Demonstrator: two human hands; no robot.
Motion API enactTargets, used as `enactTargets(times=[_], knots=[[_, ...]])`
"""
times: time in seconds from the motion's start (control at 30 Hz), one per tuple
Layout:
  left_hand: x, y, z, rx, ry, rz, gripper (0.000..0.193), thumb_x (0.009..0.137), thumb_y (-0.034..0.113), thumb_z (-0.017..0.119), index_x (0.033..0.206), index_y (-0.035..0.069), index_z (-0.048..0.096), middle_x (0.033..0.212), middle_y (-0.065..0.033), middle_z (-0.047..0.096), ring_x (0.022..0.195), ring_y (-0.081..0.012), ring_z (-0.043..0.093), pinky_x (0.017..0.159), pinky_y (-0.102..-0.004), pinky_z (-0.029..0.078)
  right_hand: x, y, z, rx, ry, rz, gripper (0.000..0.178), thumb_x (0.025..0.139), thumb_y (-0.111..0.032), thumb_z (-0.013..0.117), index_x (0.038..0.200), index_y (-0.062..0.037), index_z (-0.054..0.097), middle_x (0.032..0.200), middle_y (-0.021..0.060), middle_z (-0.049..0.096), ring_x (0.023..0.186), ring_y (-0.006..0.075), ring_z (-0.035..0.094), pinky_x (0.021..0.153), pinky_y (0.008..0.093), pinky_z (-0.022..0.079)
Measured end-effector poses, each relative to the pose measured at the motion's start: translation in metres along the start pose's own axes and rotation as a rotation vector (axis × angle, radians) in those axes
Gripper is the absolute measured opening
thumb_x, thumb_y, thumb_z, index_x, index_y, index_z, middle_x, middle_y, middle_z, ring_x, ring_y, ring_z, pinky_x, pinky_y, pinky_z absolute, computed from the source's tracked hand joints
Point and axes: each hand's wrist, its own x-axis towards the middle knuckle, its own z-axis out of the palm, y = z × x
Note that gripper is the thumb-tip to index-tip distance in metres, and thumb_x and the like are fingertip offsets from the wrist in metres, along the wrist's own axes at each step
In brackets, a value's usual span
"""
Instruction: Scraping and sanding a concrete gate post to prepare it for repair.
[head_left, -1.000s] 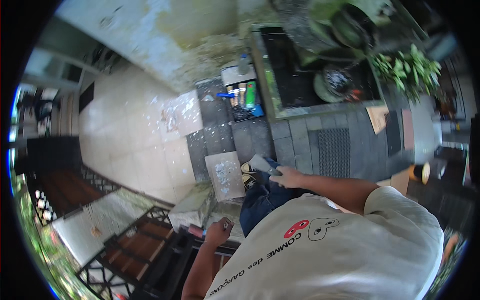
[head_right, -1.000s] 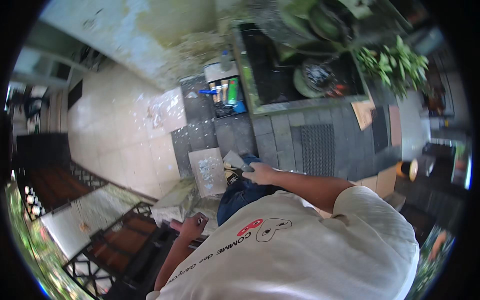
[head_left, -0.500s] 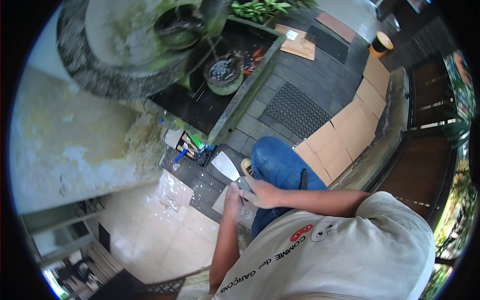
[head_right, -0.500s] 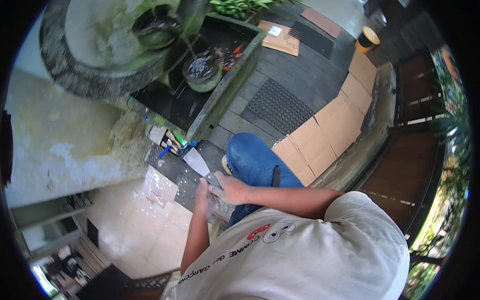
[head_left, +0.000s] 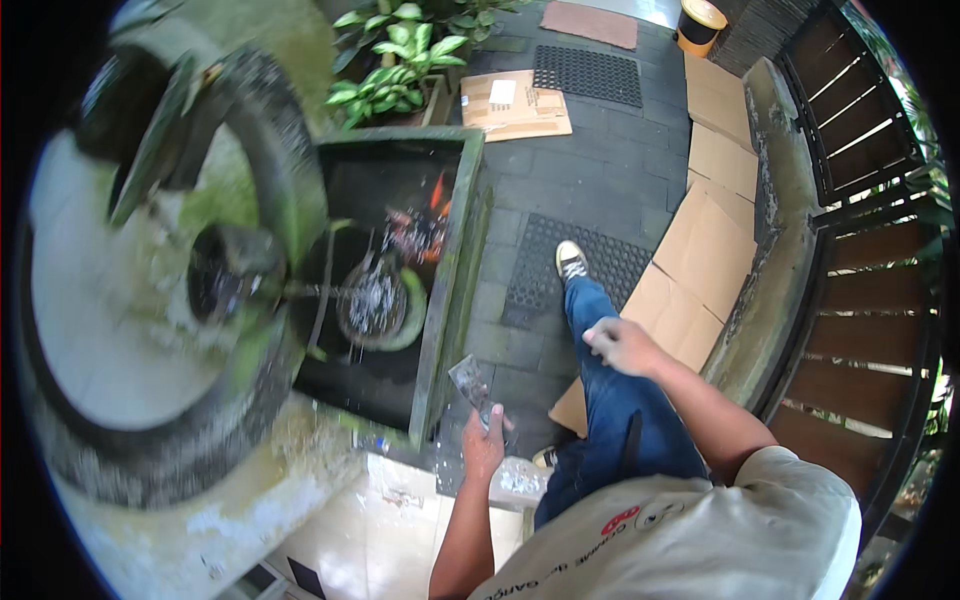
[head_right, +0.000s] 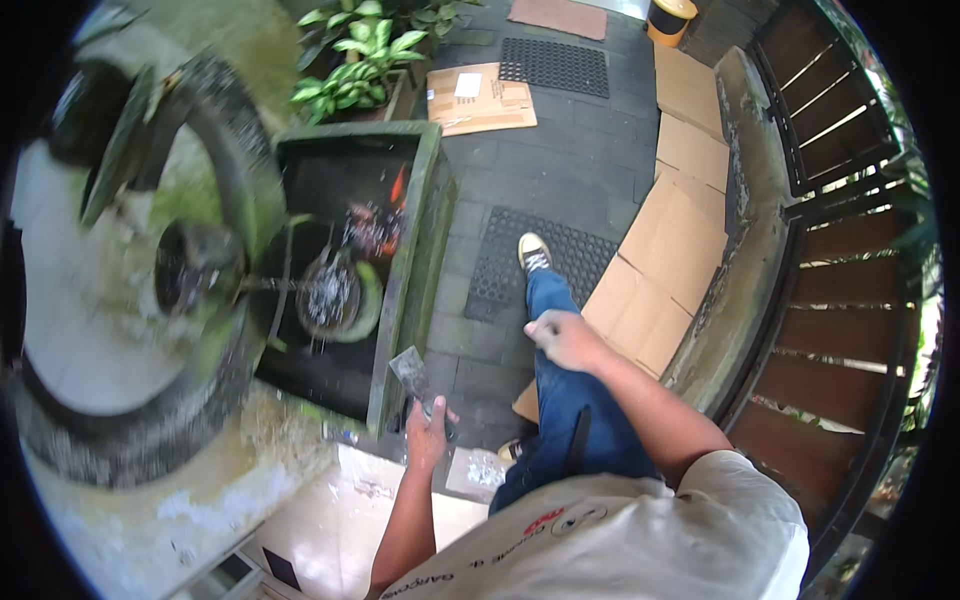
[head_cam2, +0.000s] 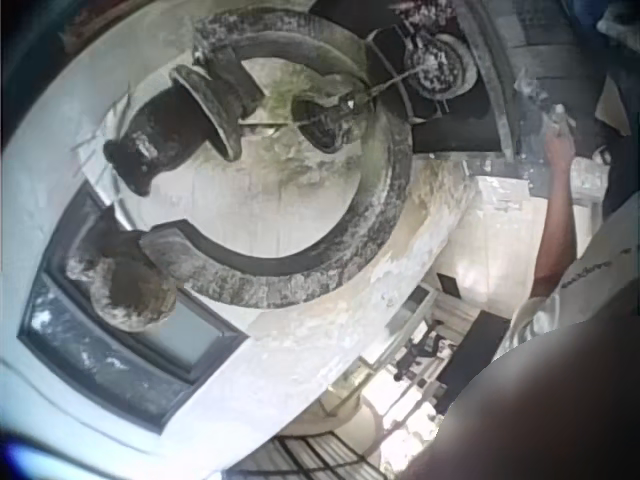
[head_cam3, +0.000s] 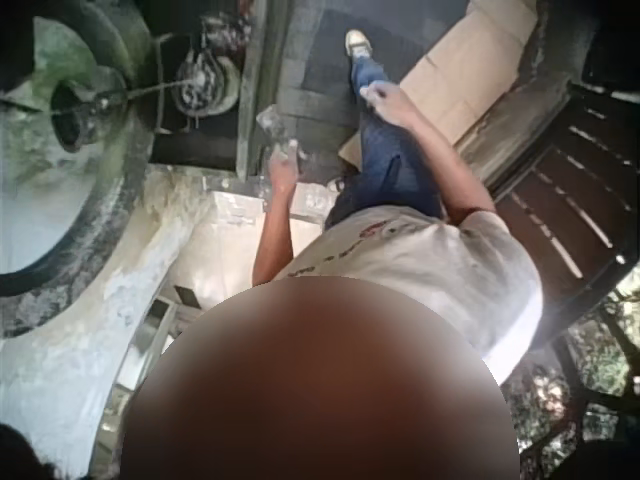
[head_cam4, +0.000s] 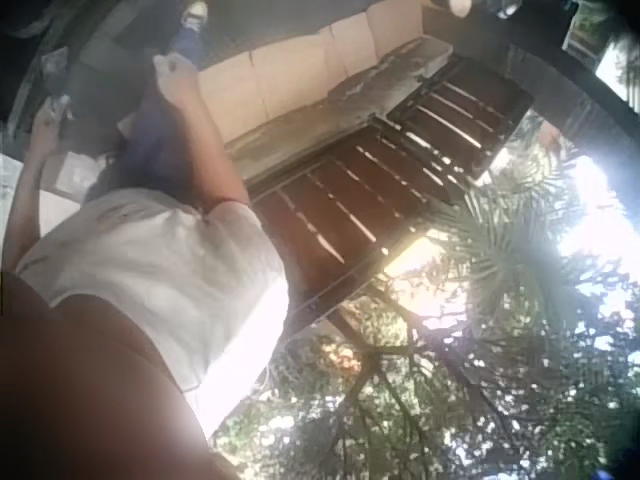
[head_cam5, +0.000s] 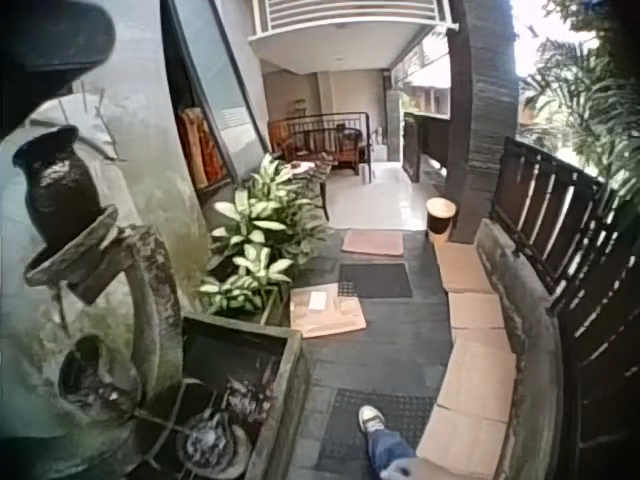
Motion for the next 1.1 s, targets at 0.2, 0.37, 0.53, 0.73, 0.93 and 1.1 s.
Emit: enactTargets(times=[0.2,0.37,0.53,0.73,0.93,1.1], knots=[[0.166,-0.039,0.068,0.269,-0.196,-0.280,0.042,0.092,0.044,0.058,0.095,0.002,0.058,0.075,-0.0212,0.064,0.078,-0.0437,0.063,0.067,-0.0463,0.049,0.256,0.105,-0.125,0.256,0.299,0.404,0.041,0.095,-0.039,0.058,0.074,-0.0029,0.058,0.065,0.0049,0.057,0.051,0.0142,0.054,0.048,0.0290,0.047],[0.253,-0.151,0.153,0.173,-0.226,-0.325,0.037,0.092,0.041,0.057,0.095,0.004,0.058,0.079,-0.0222,0.065,0.080,-0.0452,0.062,0.067,-0.0480,0.048,0.513,0.234,-0.195,-0.014,0.413,0.533,0.058,0.089,-0.050,0.059,0.066,0.0030,0.064,0.069,0.0186,0.065,0.059,0.0290,0.062,0.066,0.0401,0.052],[0.288,-0.163,0.204,0.262,-0.318,-0.582,0.035,0.091,0.039,0.060,0.089,0.004,0.056,0.072,-0.0173,0.064,0.068,-0.0353,0.064,0.061,-0.0431,0.050,0.688,0.238,-0.209,-0.480,0.608,0.433,0.066,0.084,-0.054,0.061,0.101,0.0087,0.066,0.111,0.0286,0.063,0.109,0.0392,0.060,0.094,0.0419,0.048],[0.268,-0.158,0.228,0.327,-0.344,-0.704,0.037,0.090,0.042,0.060,0.086,0.005,0.056,0.075,-0.0198,0.063,0.074,-0.0402,0.063,0.064,-0.0473,0.049,0.829,0.232,-0.239,-0.324,0.592,0.572,0.079,0.080,-0.058,0.063,0.123,0.0073,0.054,0.126,0.0258,0.057,0.120,0.0364,0.054,0.100,0.0404,0.044],[0.226,-0.146,0.207,0.264,-0.147,-0.907,0.026,0.090,0.028,0.062,0.087,0.002,0.059,0.065,-0.0102,0.064,0.061,-0.0183,0.066,0.057,-0.0321,0.052,0.894,0.210,-0.215,-0.442,0.787,0.759,0.098,0.072,-0.063,0.069,0.135,0.0056,0.039,0.136,0.0187,0.045,0.127,0.0351,0.041,0.107,0.0408,0.036],[0.183,-0.145,0.187,0.275,-0.060,-0.920,0.026,0.088,0.025,0.064,0.084,0.000,0.059,0.061,-0.0110,0.062,0.050,-0.0188,0.063,0.046,-0.0327,0.048,0.901,0.241,-0.255,-0.370,0.445,0.471,0.072,0.073,-0.052,0.074,0.117,0.0031,0.061,0.116,0.0190,0.061,0.106,0.0313,0.058,0.093,0.0414,0.046]])
